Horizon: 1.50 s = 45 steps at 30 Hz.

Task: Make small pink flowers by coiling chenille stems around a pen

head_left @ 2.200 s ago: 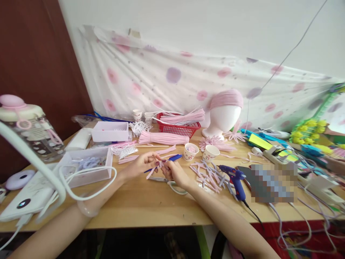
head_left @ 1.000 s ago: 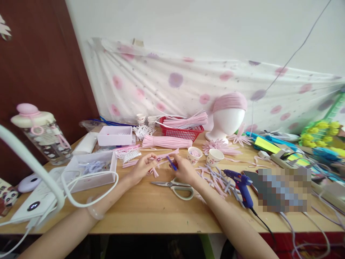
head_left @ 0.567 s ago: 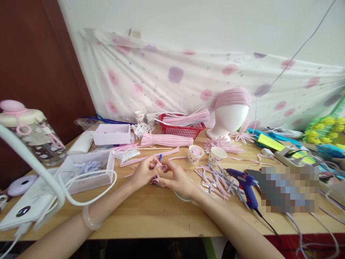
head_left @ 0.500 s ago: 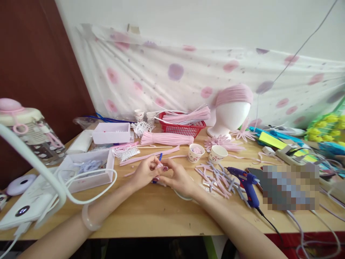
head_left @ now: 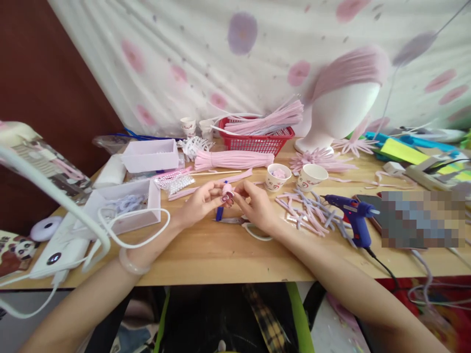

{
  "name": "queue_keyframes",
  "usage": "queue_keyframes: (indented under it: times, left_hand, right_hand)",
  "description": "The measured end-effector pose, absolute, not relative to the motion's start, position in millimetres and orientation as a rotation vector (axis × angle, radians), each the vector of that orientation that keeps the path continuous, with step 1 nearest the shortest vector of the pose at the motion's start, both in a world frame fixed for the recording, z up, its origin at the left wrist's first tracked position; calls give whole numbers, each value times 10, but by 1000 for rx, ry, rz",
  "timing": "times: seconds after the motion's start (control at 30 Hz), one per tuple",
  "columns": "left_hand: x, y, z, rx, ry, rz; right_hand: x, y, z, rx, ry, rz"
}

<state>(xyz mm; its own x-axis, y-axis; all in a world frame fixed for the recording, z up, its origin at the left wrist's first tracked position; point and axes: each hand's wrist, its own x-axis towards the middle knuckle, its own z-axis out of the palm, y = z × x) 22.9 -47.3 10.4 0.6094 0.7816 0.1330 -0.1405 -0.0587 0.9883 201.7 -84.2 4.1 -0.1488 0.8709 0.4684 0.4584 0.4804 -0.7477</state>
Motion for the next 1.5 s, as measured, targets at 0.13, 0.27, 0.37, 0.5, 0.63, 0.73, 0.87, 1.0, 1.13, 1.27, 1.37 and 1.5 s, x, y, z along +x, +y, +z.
queue_keyframes:
  times: [0.13, 0.27, 0.37, 0.5, 0.63, 0.73, 0.87, 1.0, 1.13, 1.27, 1.37, 1.5]
  left_hand:
    - [253, -463, 87, 1488, 674, 844]
    - [259, -453, 65, 1562, 802, 898]
    - [263, -470, 54, 1599, 897, 900]
    - [278, -500, 45, 1602, 950, 935]
    - [290, -505, 53, 1579, 955, 938]
    - [297, -510, 67, 1549, 959, 917]
    - [299, -522, 81, 1530, 984, 912]
    - [283, -506, 101, 1544, 928, 907]
    - [259, -477, 108, 1474, 806, 849]
    - [252, -472, 74, 1246, 627, 808]
    - [244, -467, 49, 1255, 594, 785]
    - [215, -410, 22, 1430, 632, 765]
  right_hand:
    - [2007, -861, 26, -1084, -1868, 502]
    - [2006, -872, 13, -1171, -1883, 456]
    - [1997, -889, -29, -1255, -1896, 440]
    - [1979, -917, -78, -1341, -1922, 379]
    - [1977, -932, -54, -1376, -2010, 239]
    - [1976, -933, -35, -1384, -2056, 158]
    - [1962, -941, -54, -1309, -2054, 155]
    - [1943, -960, -18, -1216, -1980, 262]
    - [1926, -939, 58, -1137, -1711, 619]
    - [1905, -878, 55, -975, -1257, 1134]
    - [1896, -850, 21, -913, -1225, 1421]
    - [1940, -801, -11, -955, -1201, 1529]
